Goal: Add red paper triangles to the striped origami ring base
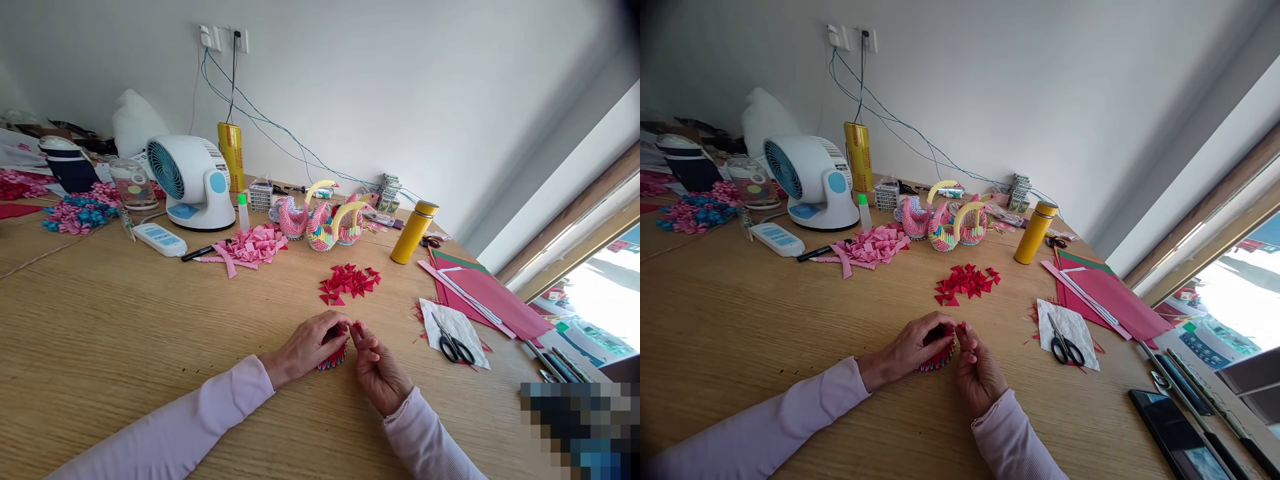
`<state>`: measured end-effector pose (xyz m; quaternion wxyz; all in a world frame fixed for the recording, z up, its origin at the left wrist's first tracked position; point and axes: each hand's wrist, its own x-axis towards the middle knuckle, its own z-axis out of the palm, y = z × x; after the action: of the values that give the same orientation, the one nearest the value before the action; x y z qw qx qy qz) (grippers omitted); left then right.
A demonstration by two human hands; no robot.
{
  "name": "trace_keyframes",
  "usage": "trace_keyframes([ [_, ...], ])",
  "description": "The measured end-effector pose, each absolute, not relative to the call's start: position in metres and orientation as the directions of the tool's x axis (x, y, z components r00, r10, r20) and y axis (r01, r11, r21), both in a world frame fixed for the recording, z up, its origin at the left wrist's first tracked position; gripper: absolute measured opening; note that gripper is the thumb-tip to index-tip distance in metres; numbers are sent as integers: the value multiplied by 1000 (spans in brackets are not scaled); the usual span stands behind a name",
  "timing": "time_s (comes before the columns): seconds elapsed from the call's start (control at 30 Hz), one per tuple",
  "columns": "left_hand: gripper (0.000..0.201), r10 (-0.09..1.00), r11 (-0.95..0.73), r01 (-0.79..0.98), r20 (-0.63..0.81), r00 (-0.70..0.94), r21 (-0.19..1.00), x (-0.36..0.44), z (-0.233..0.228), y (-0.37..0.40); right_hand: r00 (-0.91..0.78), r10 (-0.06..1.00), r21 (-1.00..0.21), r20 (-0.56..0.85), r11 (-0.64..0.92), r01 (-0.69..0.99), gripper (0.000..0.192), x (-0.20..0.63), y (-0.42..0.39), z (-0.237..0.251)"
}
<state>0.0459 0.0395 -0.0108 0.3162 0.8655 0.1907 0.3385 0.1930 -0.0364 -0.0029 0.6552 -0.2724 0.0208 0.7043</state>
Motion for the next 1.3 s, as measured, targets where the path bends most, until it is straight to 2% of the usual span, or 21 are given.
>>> trace_keyframes([
  [0.07,19,537,-735,109,476,697,670,46,-11,40,85,846,-284,-526,-81,-955,33,188,-37,6],
  [0.17,20,531,-740,104,483,696,664,46,-12,40,117,804,-263,-583,-51,-964,33,182,-38,17],
  [0.57,13,579,-728,133,500,644,672,47,-15,42,272,770,-412,-577,14,-911,14,169,-39,11],
  [0.7,12,568,-742,141,504,651,655,47,-15,42,302,757,-453,-580,9,-891,14,165,-41,13],
  [1.03,12,566,-766,190,503,653,614,47,-16,41,300,754,-464,-585,-7,-886,14,164,-42,14],
  [1.3,13,581,-750,194,489,650,633,47,-17,42,318,763,-483,-563,8,-876,15,163,-41,11],
])
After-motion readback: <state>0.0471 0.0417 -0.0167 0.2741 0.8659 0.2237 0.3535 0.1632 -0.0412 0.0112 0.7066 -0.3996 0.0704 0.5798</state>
